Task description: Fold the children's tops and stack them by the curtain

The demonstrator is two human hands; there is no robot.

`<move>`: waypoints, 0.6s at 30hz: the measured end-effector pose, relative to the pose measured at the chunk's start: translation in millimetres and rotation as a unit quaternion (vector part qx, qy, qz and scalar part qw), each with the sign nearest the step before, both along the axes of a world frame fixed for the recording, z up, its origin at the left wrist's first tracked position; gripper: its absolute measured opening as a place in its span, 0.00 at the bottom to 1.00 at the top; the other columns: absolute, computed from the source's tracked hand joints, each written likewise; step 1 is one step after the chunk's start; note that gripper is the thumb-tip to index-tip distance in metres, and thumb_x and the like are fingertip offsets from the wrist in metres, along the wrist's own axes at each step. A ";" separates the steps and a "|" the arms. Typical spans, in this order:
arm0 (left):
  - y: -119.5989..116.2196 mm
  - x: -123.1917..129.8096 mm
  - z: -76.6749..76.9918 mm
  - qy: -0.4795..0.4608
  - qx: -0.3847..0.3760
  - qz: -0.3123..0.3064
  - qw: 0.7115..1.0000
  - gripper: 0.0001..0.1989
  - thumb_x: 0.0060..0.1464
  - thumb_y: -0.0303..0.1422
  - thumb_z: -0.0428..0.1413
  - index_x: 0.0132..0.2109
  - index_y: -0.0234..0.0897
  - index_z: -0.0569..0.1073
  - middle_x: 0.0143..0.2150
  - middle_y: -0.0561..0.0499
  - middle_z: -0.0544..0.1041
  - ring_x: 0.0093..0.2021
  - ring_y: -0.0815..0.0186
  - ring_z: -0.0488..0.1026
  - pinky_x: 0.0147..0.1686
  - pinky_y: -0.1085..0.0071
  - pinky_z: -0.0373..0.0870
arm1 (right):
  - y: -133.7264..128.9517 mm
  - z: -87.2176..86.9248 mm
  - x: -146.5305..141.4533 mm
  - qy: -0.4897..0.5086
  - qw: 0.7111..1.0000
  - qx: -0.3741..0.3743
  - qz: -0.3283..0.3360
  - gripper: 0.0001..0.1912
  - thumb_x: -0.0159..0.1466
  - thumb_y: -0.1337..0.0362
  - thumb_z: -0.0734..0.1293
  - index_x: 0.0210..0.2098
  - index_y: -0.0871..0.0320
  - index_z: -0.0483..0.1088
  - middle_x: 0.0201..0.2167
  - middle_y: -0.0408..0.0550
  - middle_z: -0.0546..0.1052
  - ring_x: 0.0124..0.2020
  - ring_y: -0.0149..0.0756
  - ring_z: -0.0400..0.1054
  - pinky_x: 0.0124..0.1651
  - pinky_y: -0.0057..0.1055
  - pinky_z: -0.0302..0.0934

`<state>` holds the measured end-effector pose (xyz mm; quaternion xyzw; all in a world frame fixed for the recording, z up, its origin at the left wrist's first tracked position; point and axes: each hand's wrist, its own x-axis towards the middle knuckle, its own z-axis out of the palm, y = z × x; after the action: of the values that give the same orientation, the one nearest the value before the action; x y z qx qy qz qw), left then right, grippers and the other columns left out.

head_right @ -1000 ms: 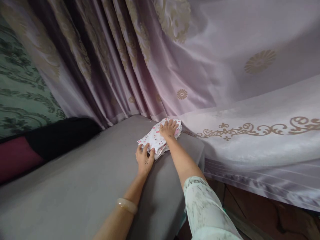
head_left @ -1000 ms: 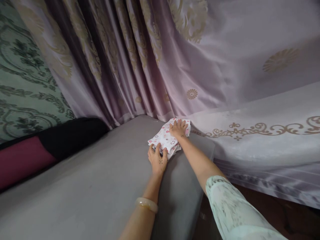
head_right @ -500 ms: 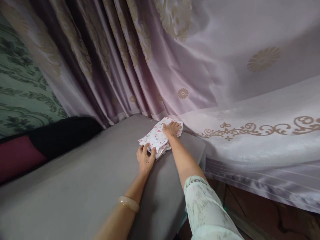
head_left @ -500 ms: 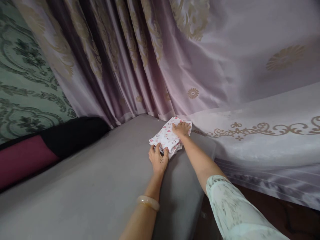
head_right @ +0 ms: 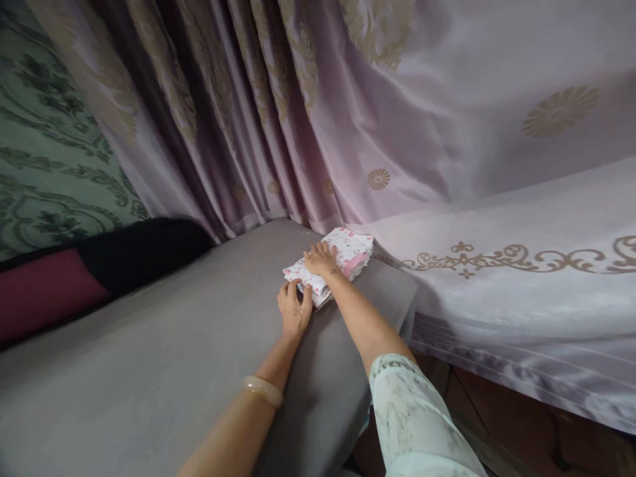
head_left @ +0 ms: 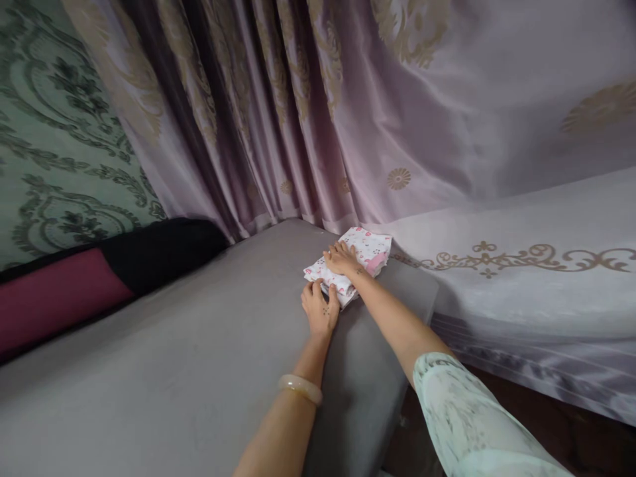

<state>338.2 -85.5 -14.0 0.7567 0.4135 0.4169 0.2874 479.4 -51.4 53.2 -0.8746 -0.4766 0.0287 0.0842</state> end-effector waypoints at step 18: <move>18.9 -1.9 -13.7 -0.055 -0.043 0.039 0.997 0.11 0.59 0.30 0.44 0.35 0.36 0.71 0.39 0.42 0.74 0.46 0.56 0.69 0.52 0.56 0.63 | -10.4 -10.0 -28.4 -0.063 0.998 -0.004 0.026 0.31 0.71 0.54 0.46 0.57 0.65 0.68 0.60 0.63 0.68 0.64 0.50 0.52 0.66 0.52 0.37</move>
<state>336.3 -66.6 -27.7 0.7027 0.4436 0.4509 0.3257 451.0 -61.8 43.2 -0.8623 -0.5034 -0.0223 0.0498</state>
